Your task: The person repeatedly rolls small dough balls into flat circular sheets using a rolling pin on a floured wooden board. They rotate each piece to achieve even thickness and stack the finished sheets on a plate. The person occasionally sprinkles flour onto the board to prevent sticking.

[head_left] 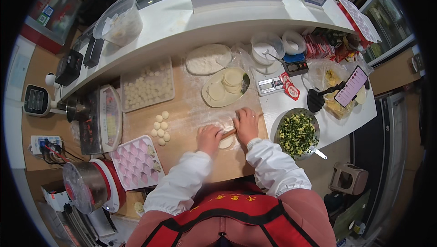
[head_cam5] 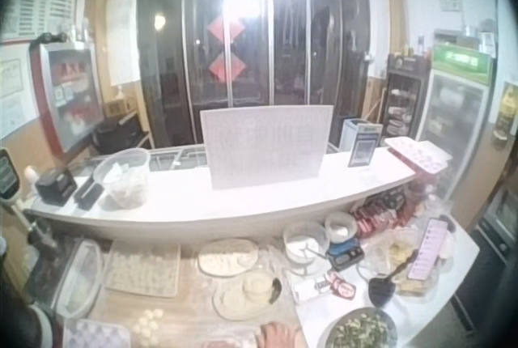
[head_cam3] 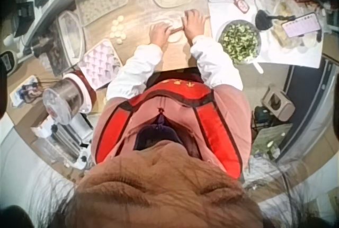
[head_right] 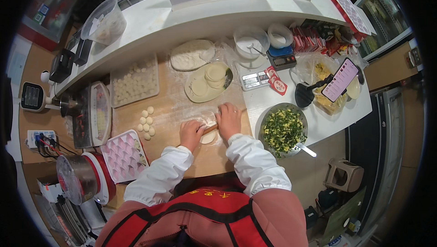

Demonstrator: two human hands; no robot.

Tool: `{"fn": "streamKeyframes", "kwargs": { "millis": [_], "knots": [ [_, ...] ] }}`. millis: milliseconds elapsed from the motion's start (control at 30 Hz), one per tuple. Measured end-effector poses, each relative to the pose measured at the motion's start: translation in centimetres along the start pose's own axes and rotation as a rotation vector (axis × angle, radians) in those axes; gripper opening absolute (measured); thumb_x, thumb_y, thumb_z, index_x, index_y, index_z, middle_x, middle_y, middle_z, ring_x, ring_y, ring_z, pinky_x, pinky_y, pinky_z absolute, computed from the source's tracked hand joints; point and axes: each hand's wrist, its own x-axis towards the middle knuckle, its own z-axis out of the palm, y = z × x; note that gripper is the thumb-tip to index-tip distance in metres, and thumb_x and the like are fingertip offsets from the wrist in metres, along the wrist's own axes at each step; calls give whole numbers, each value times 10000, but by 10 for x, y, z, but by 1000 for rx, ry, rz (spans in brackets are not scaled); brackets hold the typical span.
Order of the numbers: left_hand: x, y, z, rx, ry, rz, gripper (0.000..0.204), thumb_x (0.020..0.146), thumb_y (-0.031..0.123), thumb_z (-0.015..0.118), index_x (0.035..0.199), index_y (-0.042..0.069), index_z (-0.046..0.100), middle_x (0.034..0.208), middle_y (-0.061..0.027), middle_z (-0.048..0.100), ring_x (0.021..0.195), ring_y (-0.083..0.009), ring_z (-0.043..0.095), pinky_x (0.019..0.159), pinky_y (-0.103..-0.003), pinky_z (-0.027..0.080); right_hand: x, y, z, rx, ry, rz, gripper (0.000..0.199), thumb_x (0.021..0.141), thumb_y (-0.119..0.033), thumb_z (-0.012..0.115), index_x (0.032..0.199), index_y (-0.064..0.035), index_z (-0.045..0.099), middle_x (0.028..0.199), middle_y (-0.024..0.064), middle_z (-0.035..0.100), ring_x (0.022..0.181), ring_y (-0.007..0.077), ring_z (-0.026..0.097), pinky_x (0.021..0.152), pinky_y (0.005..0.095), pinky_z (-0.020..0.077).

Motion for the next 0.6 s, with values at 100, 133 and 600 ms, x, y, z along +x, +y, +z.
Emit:
{"fn": "streamKeyframes", "kwargs": {
  "millis": [100, 133, 600],
  "knots": [
    [-13, -5, -12, 82, -46, -108, 149, 900, 214, 703, 973, 84, 714, 981, -94, 683, 1009, -317, 617, 940, -442, 422, -46, -5, -29, 37, -75, 6, 256, 925, -188, 660, 1158, -83, 643, 1240, 159, 589, 1216, 377, 515, 1065, 521, 366],
    [-17, -5, -14, 126, -83, -215, 151, 902, 217, 702, 972, 83, 712, 980, -93, 681, 1007, -316, 615, 939, -440, 422, -57, -10, -35, -21, -150, 58, 247, 932, -197, 662, 1151, -84, 651, 1242, 159, 592, 1218, 375, 516, 1050, 536, 364],
    [-32, -9, -21, 138, 25, -157, 126, 908, 221, 704, 950, 103, 693, 954, -84, 664, 972, -311, 599, 914, -449, 414, -62, 2, -26, -41, 56, -30, 222, 939, -150, 648, 1152, -88, 651, 1248, 127, 612, 1206, 362, 530, 1073, 512, 360]
  ]
}}
